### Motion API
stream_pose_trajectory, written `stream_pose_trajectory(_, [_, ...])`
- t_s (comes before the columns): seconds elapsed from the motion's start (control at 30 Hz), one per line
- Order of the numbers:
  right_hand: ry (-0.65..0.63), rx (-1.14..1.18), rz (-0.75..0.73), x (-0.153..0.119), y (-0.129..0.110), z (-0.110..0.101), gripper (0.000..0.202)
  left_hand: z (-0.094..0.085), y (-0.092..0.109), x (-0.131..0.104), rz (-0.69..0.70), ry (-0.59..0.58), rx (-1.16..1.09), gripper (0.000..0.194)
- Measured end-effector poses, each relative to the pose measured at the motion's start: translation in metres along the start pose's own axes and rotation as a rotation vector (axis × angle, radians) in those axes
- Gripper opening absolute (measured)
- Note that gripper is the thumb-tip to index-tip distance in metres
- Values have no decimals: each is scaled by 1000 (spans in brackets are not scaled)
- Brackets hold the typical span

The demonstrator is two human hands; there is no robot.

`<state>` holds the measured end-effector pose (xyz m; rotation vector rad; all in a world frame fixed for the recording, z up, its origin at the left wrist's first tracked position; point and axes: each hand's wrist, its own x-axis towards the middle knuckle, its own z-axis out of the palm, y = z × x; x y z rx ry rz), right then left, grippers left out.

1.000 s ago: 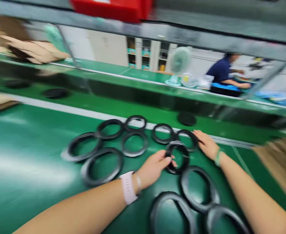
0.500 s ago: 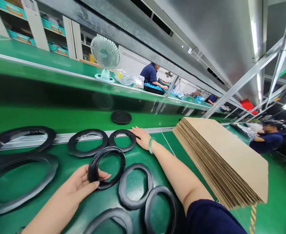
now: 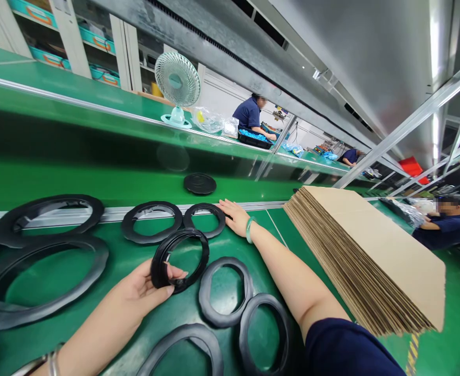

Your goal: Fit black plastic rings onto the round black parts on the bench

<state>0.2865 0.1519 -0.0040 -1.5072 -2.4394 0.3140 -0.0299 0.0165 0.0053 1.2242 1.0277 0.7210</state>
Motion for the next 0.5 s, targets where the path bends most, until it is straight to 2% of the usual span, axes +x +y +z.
stream_pose_trajectory(0.1, [3,-14,-8,4,2,1,51,2,12,-1,-22,9,5,41])
stream_pose_trajectory(0.2, [13,-19,-41,4,6,2,55,6,16,1,24,19,-63,32])
stream_pose_trajectory(0.3, [60,26,-131,-9,13,2,57,13,16,-4,95,-21,-221,27])
stream_pose_trajectory(0.37, [127,90,-199,-16,27,4,54,19,16,-6,94,4,-270,29])
stream_pose_trajectory(0.43, [187,171,-255,-11,45,17,48,22,12,-3,63,23,-305,31])
stream_pose_trajectory(0.5, [283,251,-300,6,49,42,43,22,3,6,33,27,-333,35])
